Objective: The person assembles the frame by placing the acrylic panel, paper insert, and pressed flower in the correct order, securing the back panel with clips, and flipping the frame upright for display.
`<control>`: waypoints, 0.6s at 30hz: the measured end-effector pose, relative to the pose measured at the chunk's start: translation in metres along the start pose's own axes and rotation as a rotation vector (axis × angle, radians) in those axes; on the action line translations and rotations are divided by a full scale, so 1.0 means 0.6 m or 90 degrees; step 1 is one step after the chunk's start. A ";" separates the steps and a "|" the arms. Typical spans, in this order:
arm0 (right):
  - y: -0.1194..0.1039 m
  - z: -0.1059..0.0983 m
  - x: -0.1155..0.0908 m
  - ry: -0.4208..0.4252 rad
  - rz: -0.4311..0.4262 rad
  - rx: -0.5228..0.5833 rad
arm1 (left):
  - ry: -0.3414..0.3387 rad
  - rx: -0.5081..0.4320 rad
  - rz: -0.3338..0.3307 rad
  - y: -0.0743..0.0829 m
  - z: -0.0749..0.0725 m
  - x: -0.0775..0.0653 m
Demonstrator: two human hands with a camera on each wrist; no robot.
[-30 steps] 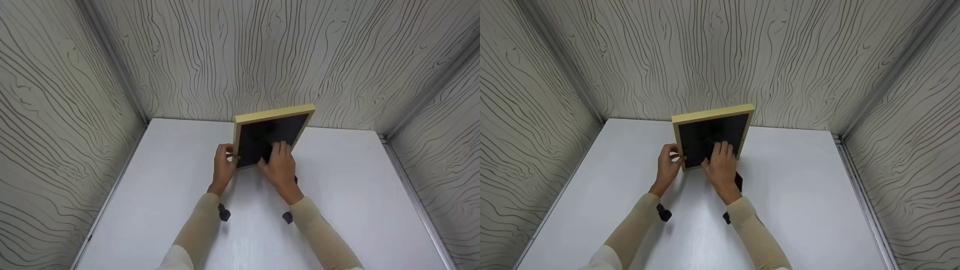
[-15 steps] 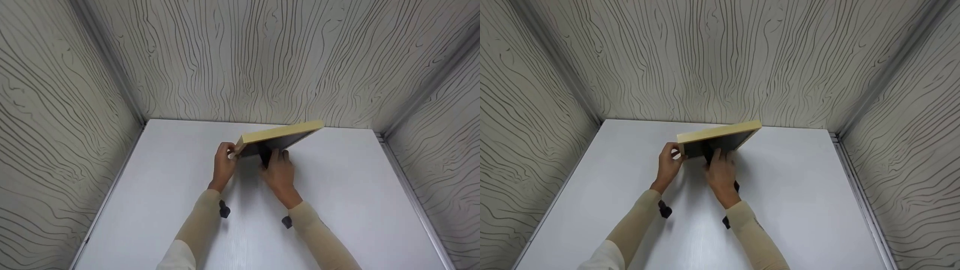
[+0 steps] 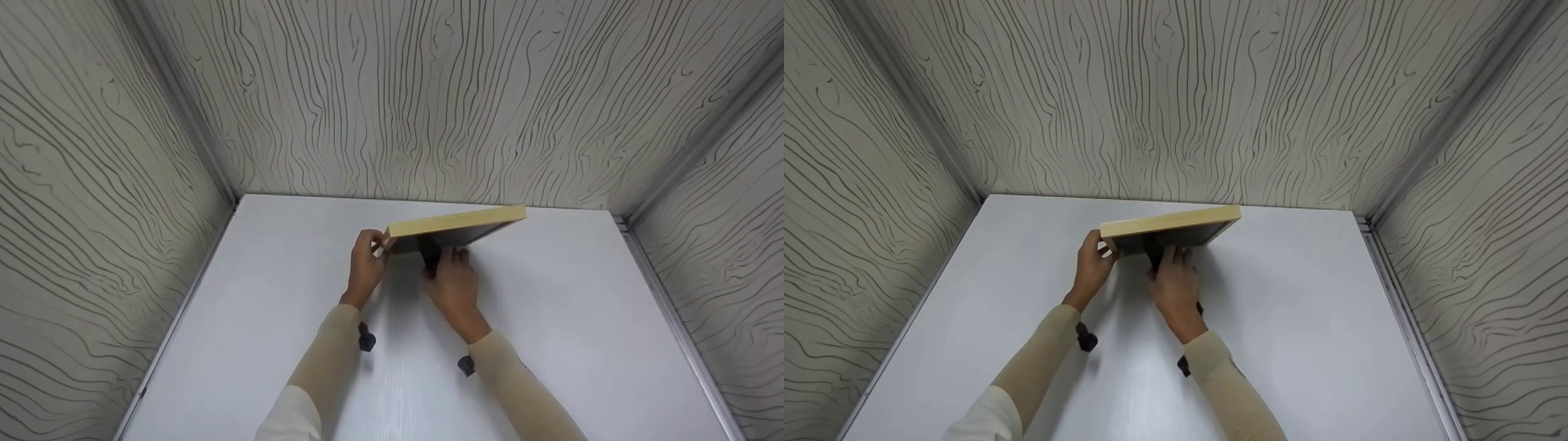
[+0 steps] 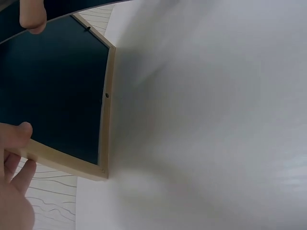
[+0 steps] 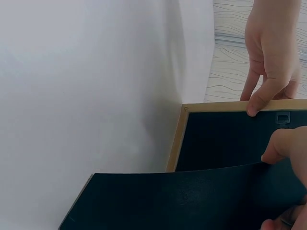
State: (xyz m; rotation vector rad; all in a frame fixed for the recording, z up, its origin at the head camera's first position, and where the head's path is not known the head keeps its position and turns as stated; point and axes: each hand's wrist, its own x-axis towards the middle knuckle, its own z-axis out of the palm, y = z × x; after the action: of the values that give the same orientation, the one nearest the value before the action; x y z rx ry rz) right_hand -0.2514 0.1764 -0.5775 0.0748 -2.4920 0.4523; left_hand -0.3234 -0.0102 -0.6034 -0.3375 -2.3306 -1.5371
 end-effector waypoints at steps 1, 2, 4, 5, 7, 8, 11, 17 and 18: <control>0.000 0.000 -0.001 0.000 -0.002 0.002 | 0.001 0.000 -0.005 0.000 0.000 0.001; 0.000 0.000 -0.001 -0.001 -0.002 0.003 | 0.001 0.002 -0.012 0.001 -0.001 0.001; 0.001 0.001 -0.003 -0.005 -0.002 0.003 | 0.001 0.007 -0.027 0.001 -0.001 0.001; 0.001 0.001 -0.004 -0.006 -0.003 0.003 | 0.001 0.009 -0.033 0.001 -0.001 0.001; 0.003 0.002 -0.005 -0.010 -0.001 0.002 | -0.001 0.012 -0.041 0.003 -0.001 0.000; 0.003 0.002 -0.005 -0.012 0.002 0.003 | -0.003 0.013 -0.042 0.004 -0.001 0.000; 0.004 0.001 -0.005 -0.001 0.003 0.011 | -0.010 0.016 -0.043 0.005 -0.001 0.000; 0.007 0.001 -0.006 0.035 -0.004 0.022 | -0.027 0.033 -0.058 -0.003 -0.003 -0.003; 0.008 0.001 -0.007 0.038 -0.003 0.024 | -0.031 0.033 -0.060 -0.005 -0.004 -0.005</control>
State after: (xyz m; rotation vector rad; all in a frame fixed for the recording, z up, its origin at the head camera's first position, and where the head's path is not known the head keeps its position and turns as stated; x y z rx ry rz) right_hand -0.2492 0.1805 -0.5818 0.0821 -2.4250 0.4928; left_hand -0.3217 -0.0133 -0.6060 -0.2575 -2.4510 -1.5250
